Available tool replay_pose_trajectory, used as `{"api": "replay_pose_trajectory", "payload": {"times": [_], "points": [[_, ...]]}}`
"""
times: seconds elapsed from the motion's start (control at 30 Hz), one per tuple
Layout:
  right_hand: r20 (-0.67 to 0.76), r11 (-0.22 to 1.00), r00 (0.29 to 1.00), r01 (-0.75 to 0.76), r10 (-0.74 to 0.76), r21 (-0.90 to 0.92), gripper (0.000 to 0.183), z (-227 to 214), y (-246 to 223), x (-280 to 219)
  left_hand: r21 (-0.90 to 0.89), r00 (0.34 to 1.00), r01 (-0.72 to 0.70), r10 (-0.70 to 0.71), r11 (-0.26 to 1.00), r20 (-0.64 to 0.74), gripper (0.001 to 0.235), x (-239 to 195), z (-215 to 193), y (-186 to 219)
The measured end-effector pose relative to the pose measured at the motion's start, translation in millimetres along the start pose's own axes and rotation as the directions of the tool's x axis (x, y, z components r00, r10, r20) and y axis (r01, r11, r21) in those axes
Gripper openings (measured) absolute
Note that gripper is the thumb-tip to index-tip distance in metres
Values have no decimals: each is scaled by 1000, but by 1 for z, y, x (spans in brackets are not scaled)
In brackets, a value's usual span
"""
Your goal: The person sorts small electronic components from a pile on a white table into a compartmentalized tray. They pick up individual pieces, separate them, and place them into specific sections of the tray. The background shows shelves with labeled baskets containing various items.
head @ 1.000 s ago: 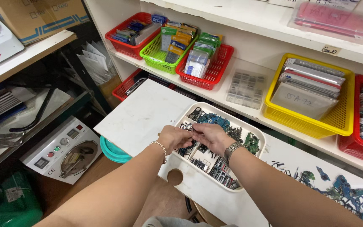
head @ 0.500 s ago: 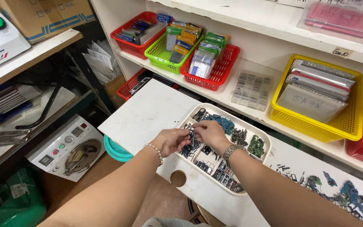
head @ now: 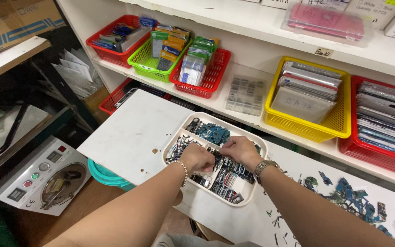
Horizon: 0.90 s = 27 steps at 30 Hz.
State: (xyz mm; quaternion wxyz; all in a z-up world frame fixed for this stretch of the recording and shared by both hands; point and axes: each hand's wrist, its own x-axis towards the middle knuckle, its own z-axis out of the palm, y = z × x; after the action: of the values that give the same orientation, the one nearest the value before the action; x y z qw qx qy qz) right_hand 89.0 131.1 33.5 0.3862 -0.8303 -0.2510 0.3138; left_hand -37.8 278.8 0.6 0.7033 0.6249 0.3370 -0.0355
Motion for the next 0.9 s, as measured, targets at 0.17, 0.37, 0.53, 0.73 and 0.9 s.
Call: {"api": "replay_pose_trajectory", "payload": {"times": [0.17, 0.37, 0.53, 0.73, 0.9], "points": [[-78, 982, 993, 78, -93, -175, 23, 7, -2, -5, 55, 996, 88, -89, 995, 11, 5, -5, 0, -1], [-118, 962, 982, 116, -149, -247, 24, 9, -8, -8, 77, 993, 112, -114, 991, 14, 5, -6, -4, 0], [-128, 972, 982, 112, -140, -208, 24, 10, -11, -7, 46, 997, 70, -71, 996, 5, 7, -12, -5, 6], [-48, 966, 997, 74, -64, 247, 22, 42, -29, 22, 277, 818, -49, 198, 960, -540, 20, -28, -24, 11], [-1, 988, 988, 153, -153, -19, 24, 76, -47, 34, 205, 766, 69, 80, 976, -638, 17, -39, -51, 4]]}}
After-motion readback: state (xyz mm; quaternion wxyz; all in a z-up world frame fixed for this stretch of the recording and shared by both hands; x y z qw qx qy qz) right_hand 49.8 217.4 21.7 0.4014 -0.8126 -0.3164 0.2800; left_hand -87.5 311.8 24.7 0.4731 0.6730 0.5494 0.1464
